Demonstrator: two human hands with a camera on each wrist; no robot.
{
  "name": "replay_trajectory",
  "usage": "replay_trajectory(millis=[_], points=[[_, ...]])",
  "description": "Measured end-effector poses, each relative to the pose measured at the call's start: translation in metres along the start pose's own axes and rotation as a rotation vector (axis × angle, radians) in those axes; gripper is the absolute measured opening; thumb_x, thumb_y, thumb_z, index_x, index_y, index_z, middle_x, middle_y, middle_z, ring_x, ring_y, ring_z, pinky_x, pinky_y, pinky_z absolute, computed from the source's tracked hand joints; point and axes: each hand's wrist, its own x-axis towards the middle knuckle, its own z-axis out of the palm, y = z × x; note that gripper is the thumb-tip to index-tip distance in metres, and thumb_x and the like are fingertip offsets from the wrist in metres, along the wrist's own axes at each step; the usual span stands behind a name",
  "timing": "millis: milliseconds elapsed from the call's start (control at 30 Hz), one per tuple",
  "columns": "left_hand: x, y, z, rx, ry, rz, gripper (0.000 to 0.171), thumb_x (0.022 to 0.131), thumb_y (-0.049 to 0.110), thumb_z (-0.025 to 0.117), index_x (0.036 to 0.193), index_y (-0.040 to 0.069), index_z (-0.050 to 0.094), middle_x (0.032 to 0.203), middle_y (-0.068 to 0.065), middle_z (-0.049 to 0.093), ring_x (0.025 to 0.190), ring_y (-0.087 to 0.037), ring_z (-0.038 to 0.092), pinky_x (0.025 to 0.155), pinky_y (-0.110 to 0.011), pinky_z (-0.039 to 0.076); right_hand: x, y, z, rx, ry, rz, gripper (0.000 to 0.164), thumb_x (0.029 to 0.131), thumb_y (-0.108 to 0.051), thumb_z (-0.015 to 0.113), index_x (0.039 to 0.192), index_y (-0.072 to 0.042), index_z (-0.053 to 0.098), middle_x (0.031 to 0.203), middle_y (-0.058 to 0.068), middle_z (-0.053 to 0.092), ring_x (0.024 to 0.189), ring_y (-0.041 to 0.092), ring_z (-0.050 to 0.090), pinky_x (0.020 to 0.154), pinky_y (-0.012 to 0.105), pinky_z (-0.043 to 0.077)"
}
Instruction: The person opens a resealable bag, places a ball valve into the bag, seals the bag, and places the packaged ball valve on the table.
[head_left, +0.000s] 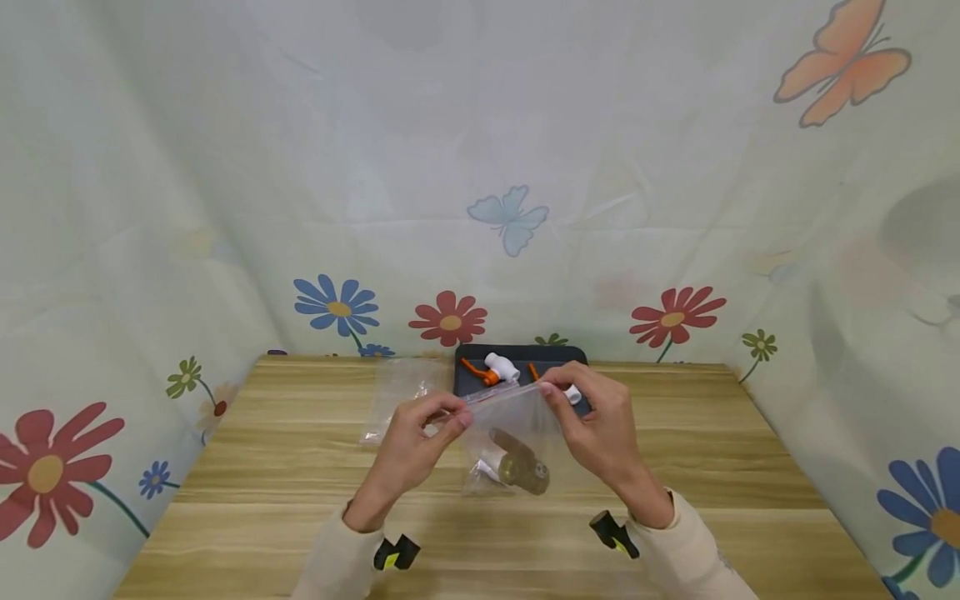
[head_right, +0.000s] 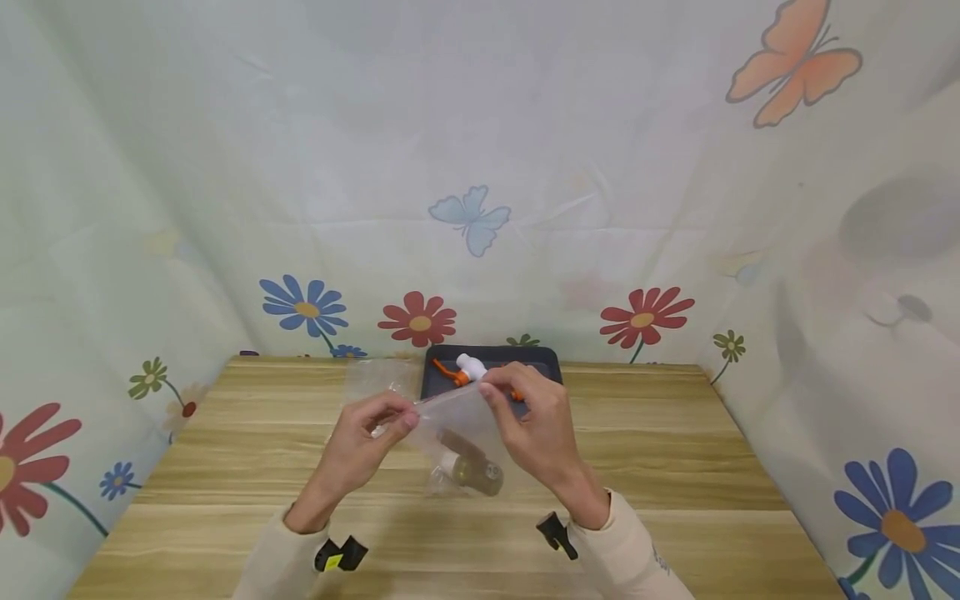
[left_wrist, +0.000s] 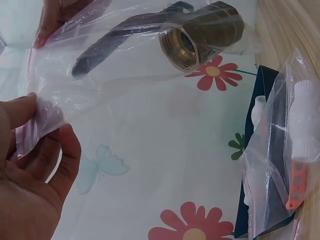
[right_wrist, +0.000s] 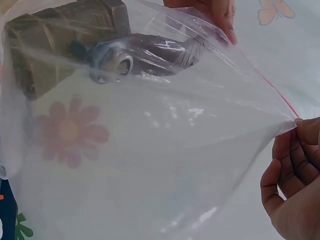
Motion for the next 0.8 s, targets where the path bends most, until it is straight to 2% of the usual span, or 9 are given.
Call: replay_trajectory(millis=[133,200,367,600,800], points=[[0.0005,0.0022,0.0006,0.003,0.024,0.013,0.007,0.092,0.011,0.067,0.097,0.008,0.070,0.090,-0.003,0.070,0.086,-0.009,0.064,0.084,-0.028,0.057,-0.0005,-0.0004,0.0006,-0.004,-0.006,0.005,0.004,0.086,-0.002,0.072,0.087,-0.005,0.069,0.080,0.004,0.068,0.073,0.008,0.058,0.068,0.013,0.047],[0.0005,0.0025,0.0006,0.004,0.024,0.015,0.006,0.092,0.011,0.067,0.097,0.009,0.070,0.090,-0.002,0.070,0.086,-0.009,0.063,0.084,-0.028,0.056,-0.0009,-0.0003,0.0008,-0.005,-0.005,0.005,0.002,0.088,-0.005,0.071,0.087,-0.005,0.070,0.080,0.004,0.068,0.073,0.008,0.058,0.069,0.013,0.047],[0.0013,0.0040,0.0005,-0.013,-0.003,-0.018,0.009,0.094,0.014,0.065,0.101,0.009,0.070,0.094,-0.002,0.070,0.088,-0.009,0.062,0.086,-0.029,0.056,-0.0005,-0.0006,0.0006,-0.001,0.003,0.002,0.008,0.091,-0.012,0.069,0.087,-0.005,0.070,0.080,0.004,0.068,0.072,0.008,0.057,0.066,0.014,0.045],[0.0026,0.0061,0.0017,-0.064,0.002,-0.033,0.008,0.094,0.011,0.064,0.101,0.008,0.068,0.094,-0.004,0.068,0.091,-0.010,0.062,0.091,-0.033,0.055,-0.0001,-0.0012,0.0006,-0.007,0.001,-0.008,0.002,0.089,-0.007,0.070,0.087,-0.006,0.069,0.080,0.003,0.068,0.072,0.008,0.059,0.069,0.013,0.047],[0.0026,0.0070,0.0026,-0.079,0.024,-0.041,0.008,0.094,0.011,0.064,0.101,0.009,0.067,0.095,-0.005,0.068,0.092,-0.011,0.062,0.092,-0.034,0.054,-0.0003,-0.0018,0.0027,0.008,0.000,-0.010,0.004,0.087,-0.002,0.071,0.087,-0.006,0.069,0.080,0.003,0.068,0.073,0.008,0.059,0.070,0.013,0.047]])
